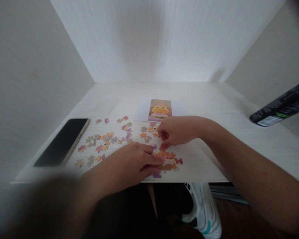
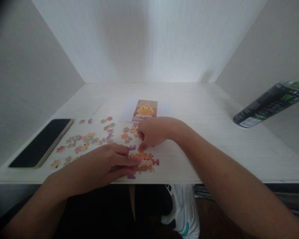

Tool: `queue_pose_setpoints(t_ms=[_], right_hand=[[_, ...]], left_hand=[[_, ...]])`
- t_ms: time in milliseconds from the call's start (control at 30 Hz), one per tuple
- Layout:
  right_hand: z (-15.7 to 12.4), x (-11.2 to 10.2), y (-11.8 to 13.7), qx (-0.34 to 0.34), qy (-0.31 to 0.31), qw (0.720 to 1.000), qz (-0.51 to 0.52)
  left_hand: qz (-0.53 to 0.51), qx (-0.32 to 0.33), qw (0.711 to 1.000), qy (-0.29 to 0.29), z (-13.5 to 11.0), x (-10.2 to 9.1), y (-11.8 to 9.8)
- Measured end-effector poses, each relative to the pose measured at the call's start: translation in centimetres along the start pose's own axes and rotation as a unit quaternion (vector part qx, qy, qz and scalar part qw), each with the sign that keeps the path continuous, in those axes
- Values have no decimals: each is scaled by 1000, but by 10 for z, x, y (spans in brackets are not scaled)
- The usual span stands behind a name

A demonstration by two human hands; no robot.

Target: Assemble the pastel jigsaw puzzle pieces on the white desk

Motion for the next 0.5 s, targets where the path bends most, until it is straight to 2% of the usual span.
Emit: queue_pose_setpoints(t_ms=[100, 200, 500], right_hand=[[-1, 2, -8, -57, 30, 996, 61], [-2, 3, -17, -70, 64, 989, 116], [2, 6, -12, -25, 2, 999, 32]], left_hand=[[6, -1, 1000, 1, 0, -1, -1], [16, -9, 1000, -5, 1, 0, -1], [15, -14, 1000, 8, 2, 0, -2]])
Point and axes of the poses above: each hand's wrist, its own z-axis towards the middle knuckle, its own x-axis out of the palm, y = z × x, the point moved 1 cm from there along z, towards the middle knuckle, and after that the axes turned 14 degrees about y, right-handed, at the moved point
